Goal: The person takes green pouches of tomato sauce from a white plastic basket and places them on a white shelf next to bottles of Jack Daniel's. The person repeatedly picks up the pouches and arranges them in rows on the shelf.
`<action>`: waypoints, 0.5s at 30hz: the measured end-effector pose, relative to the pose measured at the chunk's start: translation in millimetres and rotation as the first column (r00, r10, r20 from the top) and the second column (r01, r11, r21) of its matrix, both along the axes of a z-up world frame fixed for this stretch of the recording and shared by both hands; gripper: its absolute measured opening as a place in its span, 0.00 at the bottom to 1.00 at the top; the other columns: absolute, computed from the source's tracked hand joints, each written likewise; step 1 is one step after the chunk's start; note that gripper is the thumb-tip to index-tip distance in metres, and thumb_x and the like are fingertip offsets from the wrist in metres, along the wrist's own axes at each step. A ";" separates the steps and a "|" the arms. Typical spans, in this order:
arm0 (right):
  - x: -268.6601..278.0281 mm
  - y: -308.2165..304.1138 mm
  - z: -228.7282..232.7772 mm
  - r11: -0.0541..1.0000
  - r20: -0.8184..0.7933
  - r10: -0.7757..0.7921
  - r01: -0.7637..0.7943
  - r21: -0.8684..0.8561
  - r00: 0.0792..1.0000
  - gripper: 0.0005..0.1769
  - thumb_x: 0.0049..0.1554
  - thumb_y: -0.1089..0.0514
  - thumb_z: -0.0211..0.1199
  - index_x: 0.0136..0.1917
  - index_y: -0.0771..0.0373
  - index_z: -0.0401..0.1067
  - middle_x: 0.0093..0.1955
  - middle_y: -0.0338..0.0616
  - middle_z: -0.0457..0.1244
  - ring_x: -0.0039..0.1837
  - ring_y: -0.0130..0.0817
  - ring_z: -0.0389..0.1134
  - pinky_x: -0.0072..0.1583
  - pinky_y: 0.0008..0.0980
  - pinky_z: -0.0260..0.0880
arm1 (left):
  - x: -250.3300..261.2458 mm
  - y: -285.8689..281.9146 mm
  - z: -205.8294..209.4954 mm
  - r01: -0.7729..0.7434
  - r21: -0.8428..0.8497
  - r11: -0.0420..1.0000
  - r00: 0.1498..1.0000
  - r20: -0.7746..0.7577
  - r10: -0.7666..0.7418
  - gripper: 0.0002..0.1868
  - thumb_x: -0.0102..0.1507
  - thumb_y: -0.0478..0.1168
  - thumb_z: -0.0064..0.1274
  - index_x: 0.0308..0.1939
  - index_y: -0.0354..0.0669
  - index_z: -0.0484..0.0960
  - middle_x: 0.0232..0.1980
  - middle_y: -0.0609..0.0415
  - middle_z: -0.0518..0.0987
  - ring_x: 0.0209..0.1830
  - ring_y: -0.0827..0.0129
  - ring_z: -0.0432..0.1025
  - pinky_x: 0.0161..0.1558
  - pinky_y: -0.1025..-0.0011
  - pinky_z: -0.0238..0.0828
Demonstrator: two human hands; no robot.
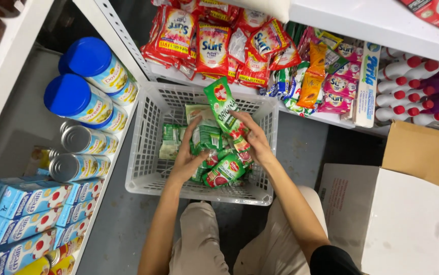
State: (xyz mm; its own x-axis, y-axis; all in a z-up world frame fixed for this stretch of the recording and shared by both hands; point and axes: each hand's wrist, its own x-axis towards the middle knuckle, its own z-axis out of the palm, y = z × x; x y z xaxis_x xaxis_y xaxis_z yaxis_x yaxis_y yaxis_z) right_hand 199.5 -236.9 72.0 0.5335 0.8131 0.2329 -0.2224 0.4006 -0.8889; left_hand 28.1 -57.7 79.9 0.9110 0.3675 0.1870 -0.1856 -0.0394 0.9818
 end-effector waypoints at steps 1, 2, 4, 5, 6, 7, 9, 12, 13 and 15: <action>-3.8 2.7 20.5 1.000 0.005 -0.001 0.001 0.004 1.000 0.46 0.62 0.36 0.61 0.80 0.71 0.62 0.74 0.49 0.54 0.78 0.40 0.57 0.82 0.39 0.55 | -1.2 0.4 2.8 0.001 0.004 1.000 1.000 0.005 -0.001 0.47 0.63 0.39 0.62 0.83 0.48 0.53 0.86 0.51 0.53 0.88 0.58 0.44 0.82 0.59 0.44; -7.5 6.0 41.8 1.000 -0.162 -0.010 0.010 -0.003 0.987 0.49 0.57 0.41 0.65 0.82 0.63 0.50 0.75 0.50 0.51 0.74 0.41 0.58 0.72 0.43 0.59 | -2.3 1.2 6.1 0.006 0.024 1.000 1.000 0.021 -0.006 0.47 0.63 0.41 0.62 0.83 0.48 0.53 0.86 0.51 0.54 0.88 0.58 0.43 0.83 0.59 0.41; -9.5 7.7 63.6 1.000 -0.316 -0.018 0.018 -0.003 0.949 0.57 0.52 0.46 0.69 0.83 0.54 0.37 0.77 0.52 0.49 0.70 0.43 0.59 0.62 0.48 0.64 | -4.5 2.8 13.2 0.009 0.052 0.999 0.999 0.046 -0.011 0.47 0.64 0.43 0.62 0.83 0.49 0.54 0.86 0.51 0.55 0.89 0.57 0.43 0.84 0.59 0.39; -7.2 6.3 63.9 0.998 -0.312 -0.009 0.029 0.058 0.950 0.59 0.53 0.48 0.70 0.84 0.59 0.37 0.81 0.46 0.48 0.74 0.38 0.59 0.68 0.41 0.63 | -5.4 3.5 16.8 0.019 0.051 0.999 0.999 0.048 -0.022 0.48 0.63 0.44 0.63 0.83 0.49 0.54 0.86 0.51 0.55 0.88 0.58 0.44 0.83 0.58 0.40; -5.8 4.3 64.3 0.992 -0.309 0.000 0.038 0.118 0.951 0.60 0.54 0.51 0.71 0.86 0.64 0.36 0.84 0.41 0.48 0.78 0.33 0.59 0.74 0.35 0.61 | -7.6 3.2 20.4 0.029 0.048 0.998 0.998 0.047 -0.031 0.50 0.61 0.45 0.64 0.83 0.49 0.54 0.86 0.51 0.55 0.88 0.58 0.45 0.83 0.58 0.41; -1.4 0.4 54.2 0.992 -0.302 0.004 0.035 0.124 0.953 0.60 0.54 0.51 0.71 0.86 0.64 0.36 0.84 0.41 0.48 0.78 0.33 0.59 0.74 0.35 0.61 | -6.9 -0.6 39.3 0.027 0.055 0.998 0.998 0.054 -0.030 0.50 0.61 0.45 0.64 0.83 0.49 0.54 0.86 0.51 0.55 0.88 0.58 0.45 0.83 0.58 0.41; 8.7 -7.1 33.7 0.989 -0.309 0.053 -0.007 0.145 0.949 0.58 0.55 0.60 0.72 0.87 0.67 0.40 0.73 0.48 0.57 0.72 0.35 0.64 0.73 0.35 0.64 | -4.1 -7.5 76.5 0.280 -0.328 0.902 0.938 0.295 -0.184 0.63 0.58 0.46 0.71 0.83 0.53 0.38 0.84 0.56 0.45 0.83 0.61 0.45 0.76 0.56 0.47; 12.7 -8.6 54.2 0.987 -0.226 0.074 -0.040 0.153 0.971 0.60 0.55 0.66 0.73 0.89 0.66 0.41 0.69 0.46 0.61 0.66 0.35 0.66 0.68 0.33 0.66 | 7.5 -9.2 79.4 0.168 -0.501 0.849 0.938 0.346 0.019 0.61 0.65 0.48 0.64 0.85 0.60 0.29 0.89 0.57 0.41 0.87 0.64 0.47 0.81 0.62 0.53; 12.2 -6.3 64.0 0.987 -0.219 0.073 -0.038 0.159 0.973 0.60 0.55 0.66 0.73 0.89 0.66 0.41 0.69 0.46 0.61 0.66 0.35 0.66 0.68 0.33 0.66 | 11.0 -9.5 88.0 0.174 -0.494 0.852 0.936 0.353 0.014 0.61 0.65 0.48 0.64 0.85 0.60 0.29 0.89 0.57 0.41 0.87 0.64 0.47 0.81 0.62 0.53; 12.1 -1.9 83.9 0.997 -0.143 0.000 0.011 0.078 0.990 0.55 0.53 0.67 0.71 0.85 0.64 0.42 0.68 0.41 0.61 0.65 0.30 0.65 0.65 0.32 0.67 | 17.3 -11.7 105.5 0.074 -0.636 0.768 0.953 0.273 0.134 0.59 0.61 0.36 0.63 0.83 0.60 0.33 0.84 0.55 0.49 0.78 0.61 0.56 0.70 0.60 0.62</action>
State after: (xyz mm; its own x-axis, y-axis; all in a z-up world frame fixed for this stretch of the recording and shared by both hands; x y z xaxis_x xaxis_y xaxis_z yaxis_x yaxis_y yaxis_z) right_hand 211.7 -238.8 155.9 0.5705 0.7922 0.2166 -0.3427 0.4693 -0.8138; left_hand 45.4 -69.4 185.4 0.8401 0.5214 0.1496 -0.4690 0.5598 0.6831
